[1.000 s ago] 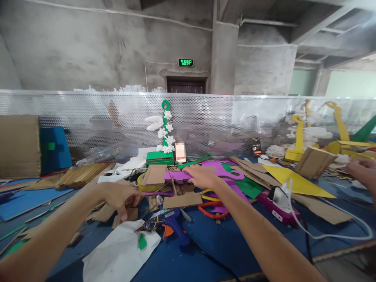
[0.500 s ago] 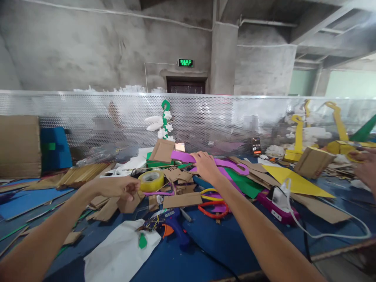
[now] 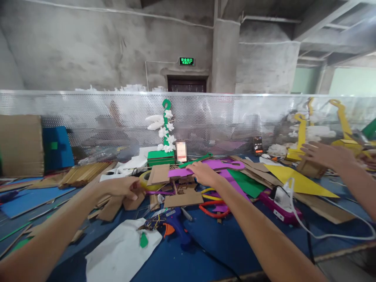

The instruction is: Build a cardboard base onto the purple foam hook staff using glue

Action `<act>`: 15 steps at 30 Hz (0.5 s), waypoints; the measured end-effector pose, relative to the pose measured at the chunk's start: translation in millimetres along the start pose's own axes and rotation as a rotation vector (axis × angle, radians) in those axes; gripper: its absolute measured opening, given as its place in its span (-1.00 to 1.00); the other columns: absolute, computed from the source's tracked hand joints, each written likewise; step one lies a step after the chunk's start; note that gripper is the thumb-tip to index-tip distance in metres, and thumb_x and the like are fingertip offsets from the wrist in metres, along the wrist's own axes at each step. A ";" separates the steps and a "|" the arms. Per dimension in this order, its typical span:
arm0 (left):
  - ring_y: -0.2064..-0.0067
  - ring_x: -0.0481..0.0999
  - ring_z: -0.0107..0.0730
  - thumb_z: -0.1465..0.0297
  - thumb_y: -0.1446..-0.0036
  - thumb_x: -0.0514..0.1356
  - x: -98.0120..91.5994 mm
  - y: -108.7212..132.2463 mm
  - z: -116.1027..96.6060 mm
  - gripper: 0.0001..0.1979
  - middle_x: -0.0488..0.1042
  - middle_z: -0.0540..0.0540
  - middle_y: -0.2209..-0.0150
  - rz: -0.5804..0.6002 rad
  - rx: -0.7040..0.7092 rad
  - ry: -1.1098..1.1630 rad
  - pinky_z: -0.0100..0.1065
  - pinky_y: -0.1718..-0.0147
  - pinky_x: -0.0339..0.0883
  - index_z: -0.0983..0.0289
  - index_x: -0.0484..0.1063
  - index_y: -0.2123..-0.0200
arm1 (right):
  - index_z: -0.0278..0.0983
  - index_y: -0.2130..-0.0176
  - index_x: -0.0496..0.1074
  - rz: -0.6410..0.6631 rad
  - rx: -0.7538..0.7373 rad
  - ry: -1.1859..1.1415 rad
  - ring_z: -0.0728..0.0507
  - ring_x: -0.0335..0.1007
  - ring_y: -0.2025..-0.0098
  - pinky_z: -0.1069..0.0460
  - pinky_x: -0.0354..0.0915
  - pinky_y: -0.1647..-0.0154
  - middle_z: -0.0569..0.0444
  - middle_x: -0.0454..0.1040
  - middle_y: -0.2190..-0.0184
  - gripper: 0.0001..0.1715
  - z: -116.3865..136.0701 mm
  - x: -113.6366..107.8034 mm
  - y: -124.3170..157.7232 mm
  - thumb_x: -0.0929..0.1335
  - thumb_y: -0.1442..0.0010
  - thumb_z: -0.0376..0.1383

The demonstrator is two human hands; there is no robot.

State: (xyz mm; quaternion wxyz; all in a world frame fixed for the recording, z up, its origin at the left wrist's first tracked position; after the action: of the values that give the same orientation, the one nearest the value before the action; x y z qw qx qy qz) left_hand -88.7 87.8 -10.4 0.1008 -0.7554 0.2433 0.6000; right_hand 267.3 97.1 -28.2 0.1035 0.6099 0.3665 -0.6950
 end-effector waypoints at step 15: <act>0.33 0.52 -0.30 0.12 -0.04 0.37 -24.4 11.1 -73.5 -0.56 0.51 0.00 0.41 -0.307 0.256 0.488 -0.32 0.32 0.37 0.25 0.49 0.09 | -0.15 -0.28 0.27 -0.036 0.032 -0.822 -0.19 0.55 0.08 -0.07 0.45 0.08 -0.06 0.58 0.03 -0.41 72.5 -35.3 0.4 0.34 -0.37 -0.03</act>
State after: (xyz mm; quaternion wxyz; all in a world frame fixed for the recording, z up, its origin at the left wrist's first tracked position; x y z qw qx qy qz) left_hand -35.1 51.6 33.6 0.2228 -0.8863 0.2170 0.3433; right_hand 219.9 40.0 3.3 0.2198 0.2765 0.2944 -0.8880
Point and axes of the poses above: each hand's wrist, its own y-axis away from the middle knuckle, its own x-axis out of the palm, z = x × y, the point moved 3 cm from there along -y, towards the middle knuckle
